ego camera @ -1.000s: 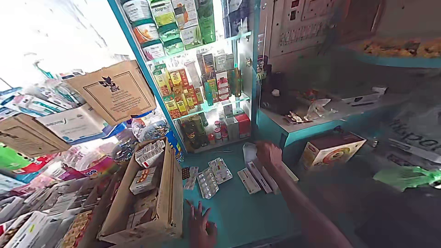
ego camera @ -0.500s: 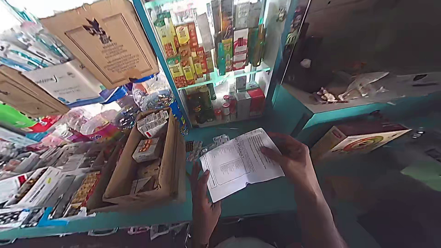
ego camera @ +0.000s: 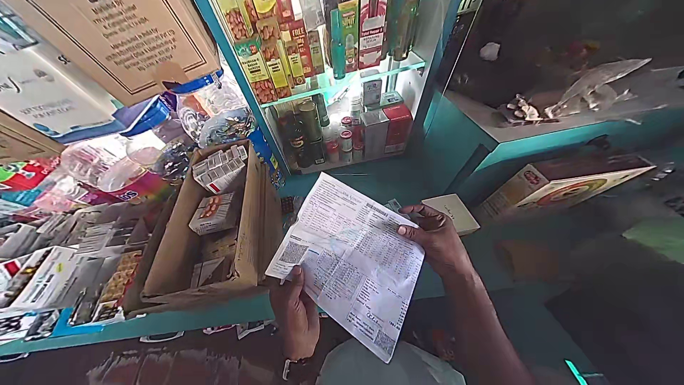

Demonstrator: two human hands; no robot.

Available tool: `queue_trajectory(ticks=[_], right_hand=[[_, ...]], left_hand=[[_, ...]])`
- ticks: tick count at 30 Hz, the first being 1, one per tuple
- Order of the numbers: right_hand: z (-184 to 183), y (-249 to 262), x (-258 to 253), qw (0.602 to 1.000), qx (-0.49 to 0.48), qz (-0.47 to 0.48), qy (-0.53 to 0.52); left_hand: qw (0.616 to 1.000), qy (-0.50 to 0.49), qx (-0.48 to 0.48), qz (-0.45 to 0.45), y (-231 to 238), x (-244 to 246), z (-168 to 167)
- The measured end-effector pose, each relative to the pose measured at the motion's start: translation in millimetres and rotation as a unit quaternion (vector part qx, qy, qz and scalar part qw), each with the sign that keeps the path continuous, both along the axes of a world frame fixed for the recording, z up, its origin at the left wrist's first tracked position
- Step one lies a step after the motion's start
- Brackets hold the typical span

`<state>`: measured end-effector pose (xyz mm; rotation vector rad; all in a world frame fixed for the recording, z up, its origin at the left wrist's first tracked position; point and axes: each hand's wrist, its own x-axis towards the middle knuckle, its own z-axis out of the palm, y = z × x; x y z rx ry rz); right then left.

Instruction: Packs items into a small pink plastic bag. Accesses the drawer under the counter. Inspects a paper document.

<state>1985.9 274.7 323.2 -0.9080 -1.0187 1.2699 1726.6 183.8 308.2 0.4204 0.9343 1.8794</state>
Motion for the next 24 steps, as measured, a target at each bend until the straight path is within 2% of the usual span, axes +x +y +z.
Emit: queue_trajectory(ticks=[2,4,7,9,11,13,15,17,19,20,22,23,24], right_hand=[[-2,0,2,1.000,0.000,-0.011,-0.010],[-5,1,10,1.000,0.006,0.017,0.003],[-9,0,30,0.987,0.071,0.147,-0.010],[-7,-2,40,0.952,0.160,0.258,-0.027],[0,-8,36,0.910,0.222,0.349,-0.009],[7,-18,21,0.877,0.251,0.409,0.031],[3,-25,6,0.845,0.274,0.451,0.082],[-10,-33,-5,0.825,0.285,0.465,0.148],[-1,-58,-21,0.839,0.264,0.410,0.241],[5,-69,-27,0.842,0.254,0.385,0.280],[15,-73,-36,0.826,0.211,0.392,0.345],[17,-65,-43,0.830,0.172,0.402,0.345],[11,-52,-52,0.860,0.144,0.398,0.284]], left_hand=[[0.996,-0.070,-0.016,-0.058,-5,-2,-9],[0.994,-0.063,-0.025,-0.091,-10,-3,-15],[0.986,0.136,-0.009,-0.100,-12,-16,-23],[0.967,0.197,0.000,-0.160,-15,-34,-25],[0.938,0.228,0.009,-0.261,-26,-43,-25],[0.906,0.268,0.012,-0.328,-42,-33,-22],[0.889,0.285,0.036,-0.356,-56,-17,-21],[0.896,0.274,0.078,-0.341,-64,-9,-27],[0.913,0.249,0.127,-0.297,-70,-13,-35],[0.907,0.247,0.174,-0.293,-71,-21,-38],[0.884,0.243,0.256,-0.308,-73,-44,-36],[0.862,0.229,0.295,-0.343,-73,-61,-33],[0.824,0.225,0.338,-0.396,-69,-81,-28]])
